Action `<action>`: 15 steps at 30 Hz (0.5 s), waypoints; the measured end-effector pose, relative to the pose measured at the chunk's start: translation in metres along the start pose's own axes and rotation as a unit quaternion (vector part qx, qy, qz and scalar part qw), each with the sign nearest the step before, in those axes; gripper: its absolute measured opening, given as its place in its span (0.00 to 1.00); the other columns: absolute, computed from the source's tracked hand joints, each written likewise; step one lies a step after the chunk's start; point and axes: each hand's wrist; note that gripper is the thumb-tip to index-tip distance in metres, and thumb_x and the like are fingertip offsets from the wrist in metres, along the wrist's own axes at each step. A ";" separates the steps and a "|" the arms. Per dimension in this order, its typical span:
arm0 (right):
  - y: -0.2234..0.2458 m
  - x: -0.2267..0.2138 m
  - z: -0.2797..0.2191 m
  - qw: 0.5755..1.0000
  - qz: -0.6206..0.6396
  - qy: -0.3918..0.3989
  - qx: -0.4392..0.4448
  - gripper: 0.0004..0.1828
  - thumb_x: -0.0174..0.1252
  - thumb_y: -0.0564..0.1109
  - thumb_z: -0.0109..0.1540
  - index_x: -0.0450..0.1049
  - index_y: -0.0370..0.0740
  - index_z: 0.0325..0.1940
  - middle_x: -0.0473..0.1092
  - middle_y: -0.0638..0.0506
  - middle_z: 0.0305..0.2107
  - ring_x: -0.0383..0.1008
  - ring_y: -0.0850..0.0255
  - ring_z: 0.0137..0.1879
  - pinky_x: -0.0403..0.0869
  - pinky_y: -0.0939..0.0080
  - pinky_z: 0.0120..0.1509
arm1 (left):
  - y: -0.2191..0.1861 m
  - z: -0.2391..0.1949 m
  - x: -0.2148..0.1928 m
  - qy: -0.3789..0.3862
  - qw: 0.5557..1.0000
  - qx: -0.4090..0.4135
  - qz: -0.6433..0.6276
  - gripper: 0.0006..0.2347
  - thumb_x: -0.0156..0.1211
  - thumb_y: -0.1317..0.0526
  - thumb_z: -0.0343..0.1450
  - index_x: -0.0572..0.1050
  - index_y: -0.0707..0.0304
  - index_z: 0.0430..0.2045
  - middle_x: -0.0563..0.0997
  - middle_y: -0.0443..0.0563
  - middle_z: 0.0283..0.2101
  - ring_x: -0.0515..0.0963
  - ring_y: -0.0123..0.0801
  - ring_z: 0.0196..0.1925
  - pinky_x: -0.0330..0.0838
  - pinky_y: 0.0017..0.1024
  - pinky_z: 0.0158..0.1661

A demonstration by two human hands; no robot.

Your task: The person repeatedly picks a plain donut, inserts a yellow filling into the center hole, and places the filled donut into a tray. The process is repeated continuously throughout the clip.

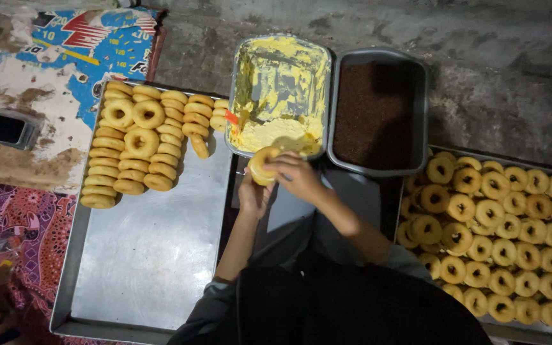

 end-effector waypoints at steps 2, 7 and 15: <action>-0.005 0.011 0.000 1.000 0.015 0.006 -0.011 0.19 0.66 0.34 0.56 0.81 0.45 0.51 0.77 0.46 0.47 0.75 0.52 0.57 0.74 0.53 0.63 | -0.002 0.001 -0.005 -0.031 0.999 -0.007 0.008 0.22 0.36 0.50 0.81 0.67 0.70 0.60 0.74 0.60 0.60 0.77 0.44 0.60 0.75 0.40 0.58; -0.058 0.011 0.025 0.997 -0.058 -0.032 0.044 0.19 0.65 0.32 0.56 0.82 0.43 0.51 0.79 0.47 0.46 0.76 0.52 0.55 0.73 0.53 0.63 | -0.007 0.000 -0.018 -0.036 0.999 -0.003 0.007 0.21 0.37 0.51 0.80 0.67 0.70 0.60 0.75 0.59 0.60 0.77 0.44 0.60 0.75 0.40 0.58; -0.023 0.017 0.014 0.989 0.083 -0.006 0.125 0.21 0.66 0.32 0.55 0.81 0.42 0.51 0.76 0.45 0.49 0.75 0.53 0.56 0.75 0.56 0.59 | -0.001 0.004 -0.025 -0.019 1.000 0.016 -0.007 0.21 0.37 0.53 0.81 0.67 0.72 0.61 0.74 0.61 0.62 0.76 0.45 0.63 0.74 0.38 0.60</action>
Point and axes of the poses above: each hand's wrist, its own z-axis towards the middle knuckle, its own x-axis out of the palm, y = z × x
